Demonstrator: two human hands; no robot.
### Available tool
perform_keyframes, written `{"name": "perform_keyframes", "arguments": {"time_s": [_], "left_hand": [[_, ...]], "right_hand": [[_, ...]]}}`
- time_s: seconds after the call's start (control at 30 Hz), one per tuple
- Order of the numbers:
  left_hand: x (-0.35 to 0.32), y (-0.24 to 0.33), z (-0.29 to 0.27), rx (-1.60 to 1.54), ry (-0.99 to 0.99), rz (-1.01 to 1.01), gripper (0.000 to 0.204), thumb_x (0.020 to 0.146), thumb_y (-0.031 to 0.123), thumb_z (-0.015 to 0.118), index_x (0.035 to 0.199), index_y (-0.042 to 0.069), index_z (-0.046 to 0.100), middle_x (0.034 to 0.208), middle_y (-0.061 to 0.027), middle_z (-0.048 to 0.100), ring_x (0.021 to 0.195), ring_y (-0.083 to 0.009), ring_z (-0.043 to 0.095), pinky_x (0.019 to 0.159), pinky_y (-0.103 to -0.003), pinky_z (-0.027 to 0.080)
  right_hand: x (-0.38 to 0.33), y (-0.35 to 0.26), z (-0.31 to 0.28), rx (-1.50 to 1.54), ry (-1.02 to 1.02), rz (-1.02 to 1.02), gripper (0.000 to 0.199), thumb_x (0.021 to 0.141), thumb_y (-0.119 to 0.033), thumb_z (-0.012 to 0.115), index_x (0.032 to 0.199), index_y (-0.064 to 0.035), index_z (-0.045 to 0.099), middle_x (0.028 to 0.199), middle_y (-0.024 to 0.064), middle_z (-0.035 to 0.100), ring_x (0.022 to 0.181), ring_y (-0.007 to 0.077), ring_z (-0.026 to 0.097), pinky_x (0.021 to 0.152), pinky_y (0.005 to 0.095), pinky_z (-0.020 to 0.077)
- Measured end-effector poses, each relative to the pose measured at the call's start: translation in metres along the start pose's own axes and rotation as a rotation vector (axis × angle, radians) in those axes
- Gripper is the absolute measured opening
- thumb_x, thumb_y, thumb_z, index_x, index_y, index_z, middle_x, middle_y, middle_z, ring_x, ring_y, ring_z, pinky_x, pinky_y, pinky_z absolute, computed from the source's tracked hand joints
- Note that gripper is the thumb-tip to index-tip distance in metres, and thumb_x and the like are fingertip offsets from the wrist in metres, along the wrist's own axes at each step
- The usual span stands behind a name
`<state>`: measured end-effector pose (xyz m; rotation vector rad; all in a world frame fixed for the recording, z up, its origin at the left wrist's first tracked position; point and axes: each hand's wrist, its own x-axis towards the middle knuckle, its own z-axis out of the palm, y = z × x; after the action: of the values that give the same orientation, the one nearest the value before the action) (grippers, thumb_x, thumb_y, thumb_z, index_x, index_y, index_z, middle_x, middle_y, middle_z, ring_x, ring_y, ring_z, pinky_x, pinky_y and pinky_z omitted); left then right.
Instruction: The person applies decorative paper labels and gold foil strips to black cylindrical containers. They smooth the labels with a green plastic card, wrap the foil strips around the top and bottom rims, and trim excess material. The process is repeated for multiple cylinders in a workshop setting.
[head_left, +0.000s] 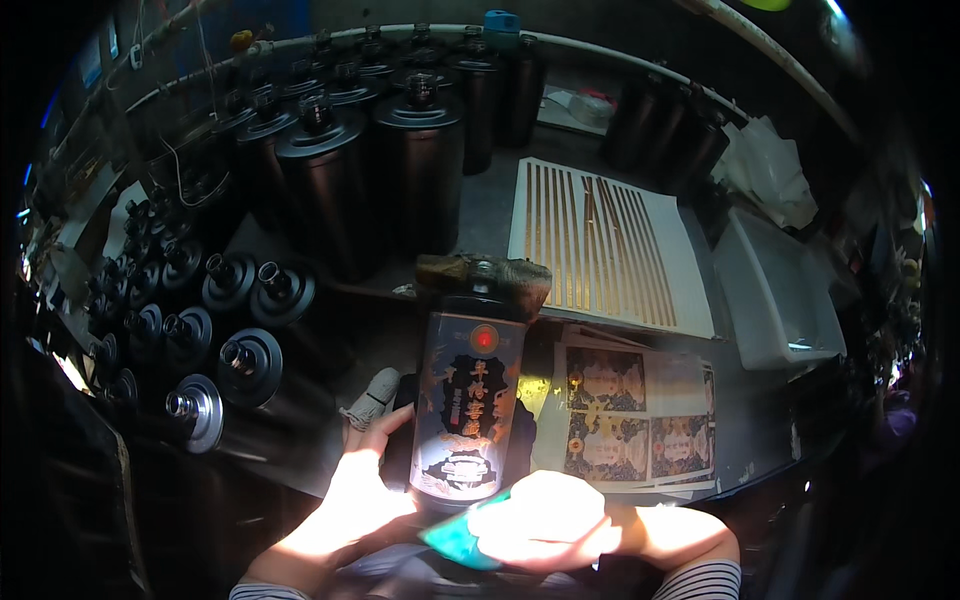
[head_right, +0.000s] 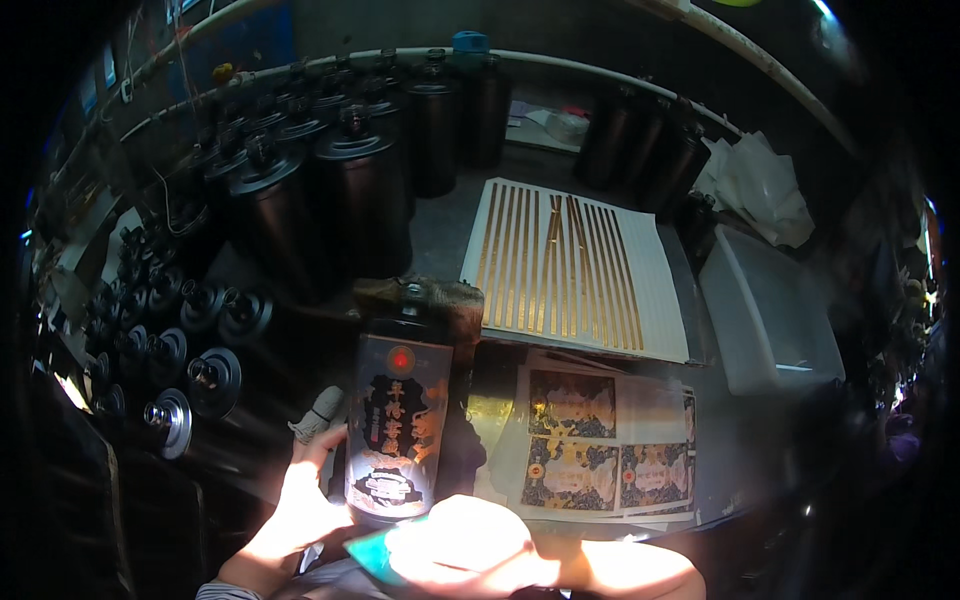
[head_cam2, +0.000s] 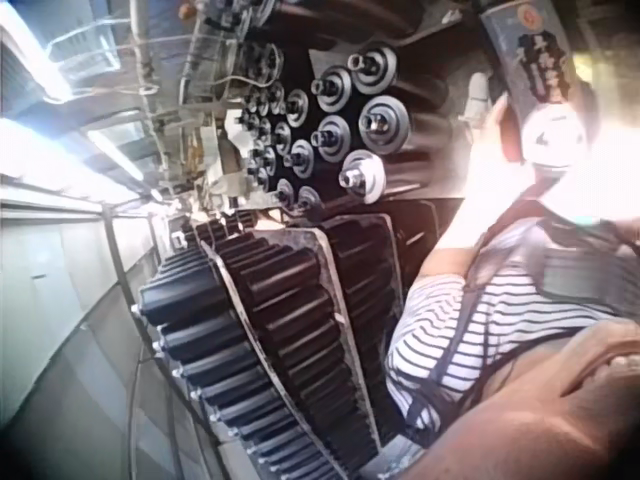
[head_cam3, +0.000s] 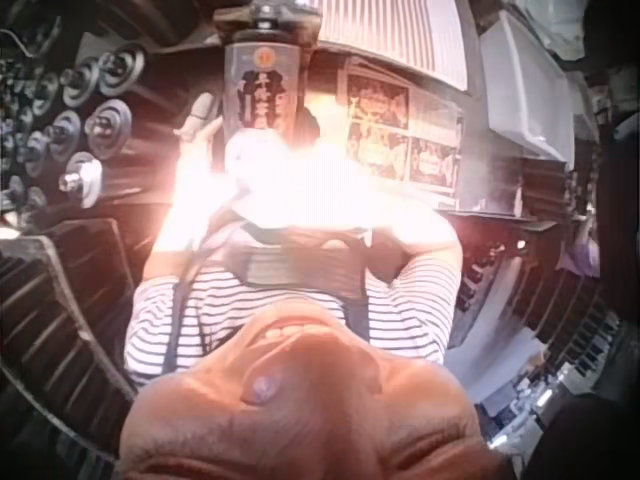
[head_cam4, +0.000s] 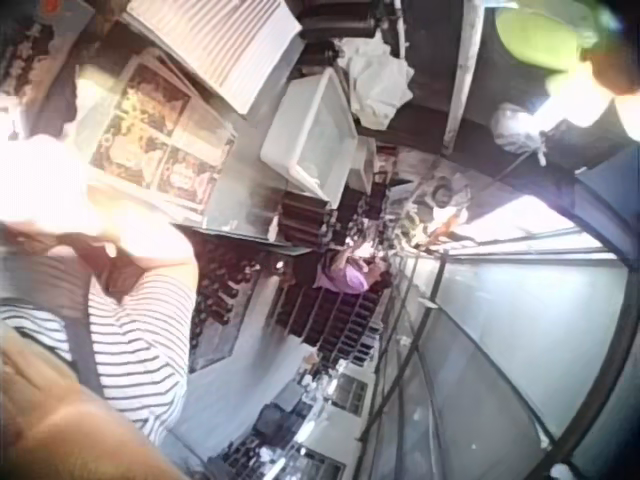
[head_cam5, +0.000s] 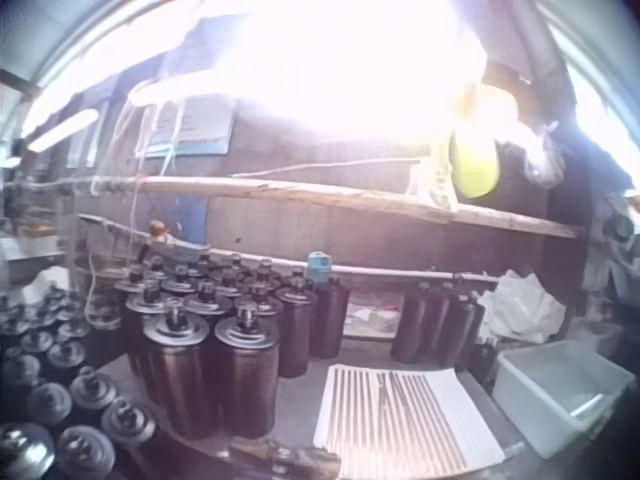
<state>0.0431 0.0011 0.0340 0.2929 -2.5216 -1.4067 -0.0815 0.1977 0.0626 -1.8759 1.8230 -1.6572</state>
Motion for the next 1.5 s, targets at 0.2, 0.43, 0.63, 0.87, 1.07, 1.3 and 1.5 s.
{"name": "perform_keyframes", "arguments": {"time_s": [0.2,0.43,0.63,0.87,1.07,1.3,1.5], "left_hand": [[-0.002,0.006,-0.006,0.109,-0.119,-0.033,0.077,0.068,0.019,0.072,0.135,0.007,0.037,0.14,-0.0225,0.027,0.13,-0.0378,0.026,0.105,-0.045,0.028],[0.013,0.004,0.008,0.23,-0.134,0.021,0.065,0.077,0.017,0.065,0.135,0.005,0.037,0.137,-0.0242,0.032,0.126,-0.0393,0.032,0.103,-0.044,0.03],[0.0,-0.003,0.003,0.303,0.067,0.182,0.062,0.075,0.013,0.067,0.131,0.003,0.041,0.131,-0.026,0.039,0.117,-0.0395,0.043,0.096,-0.044,0.04],[0.001,0.001,-0.002,0.268,-0.056,0.082,0.06,0.078,0.009,0.058,0.133,-0.001,0.037,0.134,-0.0298,0.03,0.127,-0.0438,0.026,0.101,-0.05,0.031],[0.001,-0.004,-0.008,0.208,-0.061,0.224,0.073,0.069,0.023,0.069,0.13,-0.003,0.039,0.132,-0.0273,0.036,0.123,-0.0435,0.033,0.105,-0.051,0.022],[-0.021,-0.007,-0.03,0.056,-0.094,0.145,0.063,0.077,0.011,0.061,0.134,0.0,0.038,0.139,-0.0202,0.035,0.131,-0.0332,0.031,0.107,-0.043,0.024],[-0.01,-0.039,-0.026,-0.318,0.097,0.128,0.045,0.084,0.004,0.046,0.129,-0.001,0.045,0.132,-0.0168,0.046,0.122,-0.0277,0.046,0.106,-0.039,0.031]], "right_hand": [[0.054,0.049,-0.022,-0.254,0.606,0.159,0.026,0.07,0.004,0.072,0.092,-0.0036,0.061,0.079,0.0092,0.064,0.066,0.0171,0.062,0.059,0.0246,0.0493],[-0.078,0.015,-0.017,-0.106,-0.044,0.332,0.034,0.077,-0.011,0.068,0.109,-0.0025,0.057,0.089,0.013,0.063,0.079,0.0238,0.062,0.075,0.0321,0.0497],[0.006,0.024,-0.015,-0.265,0.118,0.007,0.028,0.08,-0.012,0.066,0.103,0.0022,0.057,0.087,0.011,0.063,0.07,0.0186,0.063,0.066,0.025,0.0506],[0.046,0.041,-0.015,-0.361,0.357,-0.027,0.029,0.08,-0.002,0.062,0.108,-0.0014,0.055,0.089,0.0088,0.063,0.068,0.0237,0.06,0.065,0.0291,0.0508],[-0.022,-0.006,-0.003,-0.28,-0.067,0.131,0.036,0.08,-0.014,0.064,0.113,-0.0009,0.056,0.097,0.0126,0.064,0.085,0.0233,0.062,0.076,0.0352,0.0505],[0.104,0.044,-0.033,-0.824,0.309,-0.296,0.019,0.074,0.0,0.067,0.092,0.0017,0.063,0.075,0.0094,0.064,0.066,0.0198,0.063,0.055,0.0285,0.0509],[0.001,-0.063,0.045,-0.104,-0.176,-0.036,0.024,0.081,-0.01,0.063,0.099,0.0046,0.063,0.087,0.0121,0.065,0.071,0.0215,0.063,0.063,0.027,0.0515]]}}
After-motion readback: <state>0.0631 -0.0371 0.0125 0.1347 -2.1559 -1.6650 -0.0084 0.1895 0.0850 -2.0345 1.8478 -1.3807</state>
